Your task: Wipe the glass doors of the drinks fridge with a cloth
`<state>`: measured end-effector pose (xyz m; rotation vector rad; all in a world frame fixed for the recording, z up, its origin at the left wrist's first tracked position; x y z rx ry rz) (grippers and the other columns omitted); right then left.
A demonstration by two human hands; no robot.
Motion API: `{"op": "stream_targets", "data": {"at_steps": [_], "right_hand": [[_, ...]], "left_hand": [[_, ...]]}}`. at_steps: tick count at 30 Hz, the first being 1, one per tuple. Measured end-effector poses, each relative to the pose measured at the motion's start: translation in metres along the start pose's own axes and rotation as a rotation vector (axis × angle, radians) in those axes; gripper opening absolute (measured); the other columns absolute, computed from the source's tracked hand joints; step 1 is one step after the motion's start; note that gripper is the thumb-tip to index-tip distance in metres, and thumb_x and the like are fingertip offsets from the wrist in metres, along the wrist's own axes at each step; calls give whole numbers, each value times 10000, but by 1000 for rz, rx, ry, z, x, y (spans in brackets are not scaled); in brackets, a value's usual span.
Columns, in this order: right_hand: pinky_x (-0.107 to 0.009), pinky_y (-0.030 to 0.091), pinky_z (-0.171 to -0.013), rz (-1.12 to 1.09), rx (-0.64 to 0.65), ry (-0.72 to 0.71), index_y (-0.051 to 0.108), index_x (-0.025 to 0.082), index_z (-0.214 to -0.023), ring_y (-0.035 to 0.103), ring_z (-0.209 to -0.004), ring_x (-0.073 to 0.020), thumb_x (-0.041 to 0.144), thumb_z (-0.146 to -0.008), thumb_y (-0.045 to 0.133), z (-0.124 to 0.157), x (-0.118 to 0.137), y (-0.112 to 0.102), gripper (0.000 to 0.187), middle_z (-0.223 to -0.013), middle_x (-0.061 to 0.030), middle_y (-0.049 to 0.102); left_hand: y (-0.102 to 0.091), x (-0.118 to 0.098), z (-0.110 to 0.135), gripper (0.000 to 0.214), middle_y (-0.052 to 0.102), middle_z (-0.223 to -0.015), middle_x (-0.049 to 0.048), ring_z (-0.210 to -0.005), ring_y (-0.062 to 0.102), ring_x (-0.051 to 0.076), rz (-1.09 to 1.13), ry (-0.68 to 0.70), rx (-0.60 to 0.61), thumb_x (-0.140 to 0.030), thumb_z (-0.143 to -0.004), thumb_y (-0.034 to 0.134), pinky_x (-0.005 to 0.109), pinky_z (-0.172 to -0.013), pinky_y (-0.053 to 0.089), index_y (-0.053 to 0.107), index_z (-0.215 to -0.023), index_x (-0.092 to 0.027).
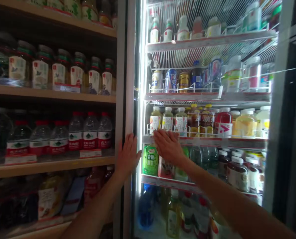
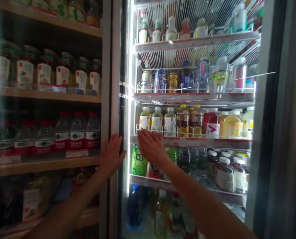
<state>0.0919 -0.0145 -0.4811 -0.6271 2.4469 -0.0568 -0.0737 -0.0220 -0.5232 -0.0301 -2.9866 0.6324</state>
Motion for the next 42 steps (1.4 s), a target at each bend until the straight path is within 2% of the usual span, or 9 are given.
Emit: {"op": "stream_targets", "data": {"at_steps": [3,5,11,13,18,24,31,38,42], "right_hand": [[-478,186,-1124,13,-53,214,441,144,-1330,304,-1357,-233,273,-906,372,-30,-20,2,449,-1428,-91,409],[-487,195,-1121,-15,-54,242,446,145,-1327,296,-1361,-242,268,-908,370,-39,-11,9,443,-1436,-92,396],[-418,282,-1095,-176,33,-137,536,144,-1238,376,-1315,-207,268,-914,380,-20,72,35,380,-1370,-72,489],[-423,301,-1083,-173,38,-141,537,133,-1239,393,-1303,-212,270,-921,360,-31,72,36,388,-1364,-79,494],[-483,276,-1090,-159,-2,69,507,121,-1273,343,-1334,-246,259,-920,352,-64,46,36,409,-1401,-96,445],[-413,347,-1051,-279,60,-272,580,143,-1175,442,-1258,-212,283,-891,447,-10,84,40,344,-1308,-96,546],[-492,210,-1120,-86,-9,180,488,147,-1290,321,-1349,-231,261,-914,351,-65,-25,6,416,-1418,-76,425],[-440,196,-1128,-90,30,-69,504,172,-1279,349,-1332,-202,265,-887,418,21,-12,-11,412,-1373,-68,486],[-458,178,-1128,25,-10,139,458,155,-1319,309,-1354,-215,303,-887,397,15,-79,-36,460,-1405,-80,445]], "left_hand": [[-4,15,3,589,282,-1482,136,-1381,242,264,-6,-30,-15,-323,-862,399,514,-1108,211,287,-1408,-131],[-6,24,5,593,286,-1480,141,-1375,255,272,-16,-44,-25,-328,-862,394,523,-1100,220,283,-1410,-130],[-18,45,15,570,311,-1461,171,-1371,260,284,-49,3,-49,-341,-872,361,523,-1095,224,330,-1390,-105],[-23,54,16,568,320,-1458,166,-1369,265,279,-66,26,-48,-331,-871,369,515,-1100,217,324,-1393,-112],[-40,68,9,583,299,-1468,170,-1383,232,269,-86,6,-105,-333,-878,376,507,-1111,193,280,-1411,-118],[-46,53,-3,564,300,-1469,165,-1381,237,265,-92,36,-108,-345,-884,373,497,-1112,196,305,-1396,-117],[-45,19,-28,599,247,-1492,160,-1396,188,268,-16,40,-125,-351,-880,389,508,-1115,180,248,-1420,-133],[-37,-25,-40,594,257,-1491,155,-1399,183,259,50,98,-144,-337,-890,390,507,-1114,179,221,-1429,-153],[-34,-51,-49,590,255,-1492,153,-1401,175,252,84,134,-160,-355,-899,377,499,-1118,174,215,-1430,-155]]}}
Point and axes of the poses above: each hand's wrist, its own z-axis away from the middle knuckle, its own y-axis out of the palm, x = y × z, the point moved 6 cm from there along -z, towards the middle knuckle
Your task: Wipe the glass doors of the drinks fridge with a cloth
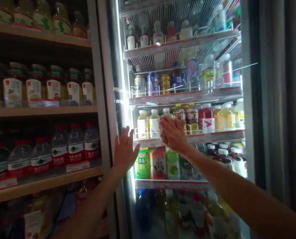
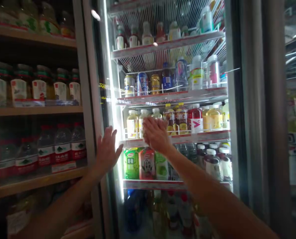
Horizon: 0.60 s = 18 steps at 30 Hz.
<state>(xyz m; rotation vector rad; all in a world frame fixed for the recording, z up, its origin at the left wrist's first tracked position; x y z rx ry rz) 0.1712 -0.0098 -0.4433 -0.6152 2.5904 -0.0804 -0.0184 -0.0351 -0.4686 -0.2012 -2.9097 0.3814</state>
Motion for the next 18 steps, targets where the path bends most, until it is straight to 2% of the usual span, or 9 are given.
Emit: {"op": "stream_targets", "data": {"at_steps": [2,3,5,8,10,15,16,18], "right_hand": [[-459,177,-1128,54,-12,130,427,150,-1342,270,-1372,-218,319,-890,383,-7,-30,-12,485,-1438,-79,397],[-456,177,-1129,66,-6,148,418,151,-1349,257,-1378,-219,326,-890,383,-4,-37,-16,492,-1448,-78,381],[-447,174,-1131,63,14,83,421,156,-1348,256,-1378,-219,328,-889,394,16,-33,-20,491,-1439,-75,396],[-433,170,-1135,34,45,-89,446,173,-1330,288,-1363,-205,300,-886,410,55,-17,-23,463,-1396,-56,460],[-428,174,-1136,46,39,-116,462,174,-1317,313,-1351,-195,290,-886,406,62,-22,-26,449,-1382,-49,478],[-455,191,-1130,135,-27,164,444,119,-1329,275,-1369,-227,308,-889,372,36,-80,-45,485,-1426,-91,413],[-455,192,-1130,138,-23,176,439,119,-1334,267,-1373,-228,311,-889,370,39,-82,-47,490,-1430,-90,408],[-450,195,-1131,129,10,97,450,133,-1327,268,-1373,-222,311,-886,375,58,-72,-48,482,-1417,-80,429]], "left_hand": [[4,-15,-7,600,244,-1497,149,-1404,159,250,27,11,-8,-365,-899,378,491,-1124,161,205,-1434,-155],[6,-23,-10,607,240,-1499,147,-1406,150,248,41,22,-11,-371,-899,380,483,-1127,155,198,-1437,-155],[10,-40,-15,613,242,-1499,144,-1409,136,242,65,52,-21,-373,-900,380,468,-1133,147,186,-1440,-155],[11,-65,-22,609,253,-1494,151,-1408,135,239,85,106,-46,-362,-902,379,462,-1132,151,186,-1438,-147],[11,-78,-27,603,261,-1491,151,-1408,141,235,94,133,-72,-357,-902,378,461,-1133,153,192,-1435,-146],[12,-105,-36,602,278,-1483,152,-1411,128,224,112,162,-139,-348,-896,395,440,-1143,129,211,-1429,-135],[13,-108,-36,599,279,-1482,156,-1411,127,225,119,164,-144,-342,-895,399,438,-1143,127,222,-1425,-128],[15,-114,-34,586,284,-1479,159,-1410,129,227,131,170,-143,-333,-892,403,438,-1144,122,247,-1415,-121]]}}
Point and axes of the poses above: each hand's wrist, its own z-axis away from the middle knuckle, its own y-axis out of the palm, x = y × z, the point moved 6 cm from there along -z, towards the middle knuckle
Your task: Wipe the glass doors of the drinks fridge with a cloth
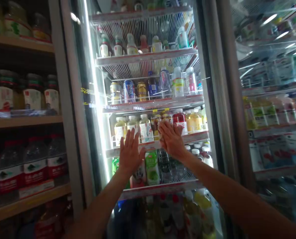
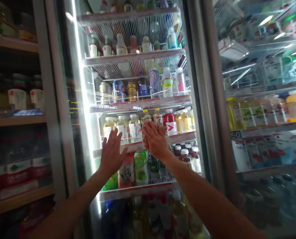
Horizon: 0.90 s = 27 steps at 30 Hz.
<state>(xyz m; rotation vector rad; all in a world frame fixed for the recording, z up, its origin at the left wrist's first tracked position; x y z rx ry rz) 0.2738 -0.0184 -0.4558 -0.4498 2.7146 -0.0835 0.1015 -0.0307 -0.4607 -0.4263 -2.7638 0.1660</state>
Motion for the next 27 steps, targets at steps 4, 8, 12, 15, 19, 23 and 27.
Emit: {"op": "stream_targets", "data": {"at_steps": [4,8,12,15,19,23,27], "right_hand": [[-425,221,-1123,-42,80,-223,474,163,-1309,300,-1358,-192,289,-874,393,42,16,0,460,-1379,-55,480],[-434,224,-1119,17,20,0,460,153,-1320,292,-1364,-199,314,-894,351,6,-35,-8,468,-1404,-69,448],[-437,219,-1120,60,-63,146,448,115,-1325,273,-1373,-216,311,-905,334,-4,-65,-17,478,-1418,-94,424],[-438,219,-1117,38,-37,32,412,124,-1351,256,-1380,-212,302,-898,358,40,-51,-20,489,-1400,-94,449],[-439,226,-1112,40,-6,0,394,160,-1367,281,-1369,-209,297,-895,364,61,-64,-23,492,-1391,-83,461],[-453,243,-1105,88,-115,211,417,149,-1352,279,-1369,-219,286,-903,313,14,-121,-34,481,-1420,-88,421],[-452,254,-1100,108,-125,242,386,175,-1371,284,-1368,-212,276,-908,310,27,-127,-38,480,-1422,-81,419]], "left_hand": [[7,-5,3,566,290,-1479,146,-1409,131,226,9,12,39,-317,-892,391,444,-1145,112,262,-1412,-133],[14,-10,-4,590,278,-1485,139,-1410,130,227,24,17,33,-328,-889,404,445,-1148,95,237,-1425,-144],[22,-24,-11,627,251,-1498,124,-1409,137,228,49,10,45,-343,-880,419,441,-1151,76,198,-1440,-165],[24,-35,-12,637,261,-1499,109,-1409,140,221,58,30,34,-328,-879,421,430,-1152,68,172,-1447,-180],[27,-42,-18,653,284,-1492,103,-1410,135,212,57,60,17,-328,-883,430,420,-1152,77,143,-1452,-188],[33,-51,-31,651,273,-1494,114,-1409,143,221,57,62,3,-337,-888,429,440,-1147,106,138,-1451,-188],[34,-61,-36,662,263,-1499,102,-1409,146,218,74,68,-18,-339,-888,428,446,-1147,110,114,-1454,-198]]}}
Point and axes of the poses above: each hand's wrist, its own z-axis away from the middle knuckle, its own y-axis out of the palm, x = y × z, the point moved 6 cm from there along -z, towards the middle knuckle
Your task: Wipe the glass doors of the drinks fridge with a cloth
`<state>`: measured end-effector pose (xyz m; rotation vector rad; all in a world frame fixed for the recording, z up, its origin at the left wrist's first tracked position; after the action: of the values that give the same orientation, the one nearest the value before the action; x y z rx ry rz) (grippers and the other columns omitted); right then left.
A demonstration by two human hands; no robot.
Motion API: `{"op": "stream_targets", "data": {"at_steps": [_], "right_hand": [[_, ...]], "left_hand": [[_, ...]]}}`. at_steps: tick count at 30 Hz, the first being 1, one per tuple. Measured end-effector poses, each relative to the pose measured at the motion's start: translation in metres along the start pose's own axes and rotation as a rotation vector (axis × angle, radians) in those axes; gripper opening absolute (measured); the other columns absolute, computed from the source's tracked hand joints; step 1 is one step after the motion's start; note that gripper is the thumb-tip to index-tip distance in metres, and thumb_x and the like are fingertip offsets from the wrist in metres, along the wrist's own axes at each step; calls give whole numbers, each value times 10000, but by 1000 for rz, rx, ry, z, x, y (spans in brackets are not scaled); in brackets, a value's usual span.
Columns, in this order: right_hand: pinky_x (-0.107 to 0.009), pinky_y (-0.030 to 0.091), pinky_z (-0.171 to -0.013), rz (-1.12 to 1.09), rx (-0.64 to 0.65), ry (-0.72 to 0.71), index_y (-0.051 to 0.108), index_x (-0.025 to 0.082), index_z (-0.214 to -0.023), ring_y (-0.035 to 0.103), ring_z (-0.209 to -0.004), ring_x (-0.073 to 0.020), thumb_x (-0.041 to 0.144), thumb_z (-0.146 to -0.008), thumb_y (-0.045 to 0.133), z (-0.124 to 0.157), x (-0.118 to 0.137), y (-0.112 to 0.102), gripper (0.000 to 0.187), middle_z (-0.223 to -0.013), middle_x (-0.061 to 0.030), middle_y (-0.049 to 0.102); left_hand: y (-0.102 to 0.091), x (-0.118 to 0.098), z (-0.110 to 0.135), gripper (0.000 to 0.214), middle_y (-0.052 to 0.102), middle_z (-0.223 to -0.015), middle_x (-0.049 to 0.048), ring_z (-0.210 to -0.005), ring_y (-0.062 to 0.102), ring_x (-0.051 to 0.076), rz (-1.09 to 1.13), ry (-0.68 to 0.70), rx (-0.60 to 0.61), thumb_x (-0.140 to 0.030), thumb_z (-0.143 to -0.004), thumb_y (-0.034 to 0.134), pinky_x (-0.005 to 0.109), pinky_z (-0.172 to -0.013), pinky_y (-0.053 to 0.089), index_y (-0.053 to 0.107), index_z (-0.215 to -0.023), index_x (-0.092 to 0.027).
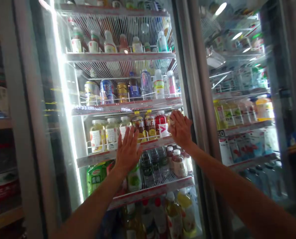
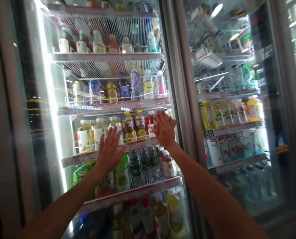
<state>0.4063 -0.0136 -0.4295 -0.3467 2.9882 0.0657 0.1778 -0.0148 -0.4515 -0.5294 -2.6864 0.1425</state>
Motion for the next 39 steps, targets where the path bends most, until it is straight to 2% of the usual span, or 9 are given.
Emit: {"op": "stream_targets", "data": {"at_steps": [5,12,14,20,22,26,28,35,39], "right_hand": [[-472,254,-1093,-37,31,-76,322,196,-1406,280,-1371,-221,270,-899,340,60,8,-9,513,-1403,-95,442],[-505,271,-1090,-22,-45,146,376,154,-1373,259,-1376,-228,270,-905,275,-31,-47,2,492,-1437,-104,388],[-508,266,-1095,-33,-56,147,343,169,-1393,259,-1377,-223,269,-911,278,-11,-45,-1,496,-1442,-103,380],[-514,283,-1095,-59,6,98,182,233,-1458,216,-1395,-225,226,-906,349,140,-8,-24,577,-1482,-86,314],[-518,290,-1089,-45,7,93,182,240,-1458,228,-1391,-230,225,-899,378,141,-8,-23,592,-1482,-86,316],[-512,293,-1089,-38,-106,130,213,239,-1450,267,-1377,-229,221,-908,355,80,-25,-19,561,-1466,-95,344],[-510,280,-1095,-37,-120,143,213,227,-1451,260,-1379,-229,225,-912,338,75,-26,-19,553,-1470,-100,337],[-498,286,-1089,16,152,53,162,185,-1464,195,-1399,-250,248,-887,406,219,21,-30,630,-1483,-111,306],[-507,265,-1094,-1,83,77,161,208,-1466,229,-1389,-250,246,-881,395,185,18,-24,631,-1472,-114,329]], "left_hand": [[2,-6,1,668,278,-1492,111,-1409,141,216,7,42,22,-331,-885,426,448,-1146,109,109,-1455,-184],[6,-12,-13,663,270,-1497,98,-1407,151,224,18,14,8,-329,-878,436,460,-1143,117,132,-1452,-193],[6,-15,-10,672,256,-1501,98,-1407,149,224,29,19,20,-319,-876,439,465,-1142,119,118,-1453,-192],[3,-25,15,706,280,-1488,114,-1402,165,234,46,59,69,-342,-862,467,456,-1146,105,120,-1456,-178],[4,-31,20,705,289,-1483,116,-1401,170,235,47,80,78,-343,-858,471,454,-1147,102,135,-1454,-172],[10,-44,28,692,298,-1478,117,-1402,166,232,36,86,93,-357,-854,479,465,-1144,116,176,-1445,-162],[13,-52,38,675,311,-1473,115,-1402,168,229,40,91,109,-366,-851,482,462,-1146,114,214,-1434,-158],[16,-73,95,566,417,-1413,107,-1398,185,208,106,125,147,-357,-844,493,427,-1164,53,374,-1361,-160],[16,-73,108,563,425,-1408,105,-1394,198,206,130,116,173,-345,-842,497,428,-1163,73,372,-1362,-168]]}}
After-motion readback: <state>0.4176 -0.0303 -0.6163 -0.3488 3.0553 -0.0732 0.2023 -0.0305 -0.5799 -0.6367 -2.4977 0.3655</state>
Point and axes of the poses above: each hand's wrist, its own z-axis away from the middle knuckle, its own y-axis out of the palm, x = y × z, the point moved 6 cm from there along -z, towards the middle knuckle
